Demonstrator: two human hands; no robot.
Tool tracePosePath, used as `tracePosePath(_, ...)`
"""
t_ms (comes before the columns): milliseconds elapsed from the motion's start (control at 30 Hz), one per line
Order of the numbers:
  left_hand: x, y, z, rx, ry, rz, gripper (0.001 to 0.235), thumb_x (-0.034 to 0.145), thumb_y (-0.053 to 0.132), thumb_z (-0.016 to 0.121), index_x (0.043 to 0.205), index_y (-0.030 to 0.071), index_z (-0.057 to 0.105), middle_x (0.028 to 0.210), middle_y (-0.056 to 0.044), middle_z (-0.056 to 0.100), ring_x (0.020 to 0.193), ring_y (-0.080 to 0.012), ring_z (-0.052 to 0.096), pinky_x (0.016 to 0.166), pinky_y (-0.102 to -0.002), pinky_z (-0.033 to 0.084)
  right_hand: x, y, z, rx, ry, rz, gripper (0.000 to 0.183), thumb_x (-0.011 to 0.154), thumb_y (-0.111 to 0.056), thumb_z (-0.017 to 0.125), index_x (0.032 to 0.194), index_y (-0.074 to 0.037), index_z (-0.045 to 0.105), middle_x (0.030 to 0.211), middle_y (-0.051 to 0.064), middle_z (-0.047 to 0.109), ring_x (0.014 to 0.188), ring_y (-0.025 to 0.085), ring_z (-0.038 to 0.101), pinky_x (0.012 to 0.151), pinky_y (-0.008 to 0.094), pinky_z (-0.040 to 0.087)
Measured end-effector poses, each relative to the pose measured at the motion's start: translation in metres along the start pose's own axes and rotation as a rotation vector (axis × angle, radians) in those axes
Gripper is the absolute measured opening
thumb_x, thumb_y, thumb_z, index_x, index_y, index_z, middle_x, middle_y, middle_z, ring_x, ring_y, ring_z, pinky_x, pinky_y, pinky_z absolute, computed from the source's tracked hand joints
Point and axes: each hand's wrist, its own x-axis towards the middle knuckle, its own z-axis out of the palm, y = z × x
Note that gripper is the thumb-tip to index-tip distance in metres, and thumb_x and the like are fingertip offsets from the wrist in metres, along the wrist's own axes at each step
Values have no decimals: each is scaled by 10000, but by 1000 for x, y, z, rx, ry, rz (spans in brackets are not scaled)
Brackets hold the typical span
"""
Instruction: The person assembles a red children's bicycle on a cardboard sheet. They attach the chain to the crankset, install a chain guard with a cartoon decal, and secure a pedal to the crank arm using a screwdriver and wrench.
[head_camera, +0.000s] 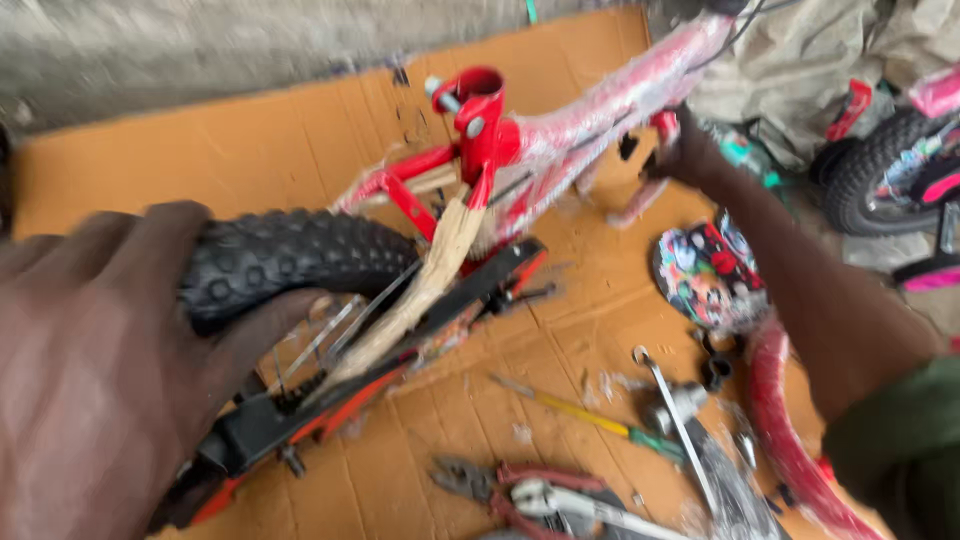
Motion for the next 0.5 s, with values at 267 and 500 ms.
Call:
tracePosePath(267, 28, 18, -29, 204, -428, -252, 774, 692, 829, 578, 1074, 164, 676, 772, -84, 705, 657, -248, 730, 513, -424, 552, -81, -100, 31, 128, 540, -10, 367, 1025, -100, 668, 1335, 25, 517, 1184, 238, 631, 1109, 353, 629, 978, 459, 511)
tracePosePath(500, 29, 21, -42, 44, -242, -201, 801, 666, 850, 619, 962, 114, 729, 797, -160, 744, 750, -360, 733, 623, -511, 568, -94, -309, -52, 290, 583, -221, 154, 1094, -105, 608, 1204, 2, 622, 1100, 132, 654, 1056, 180, 643, 920, 345, 501)
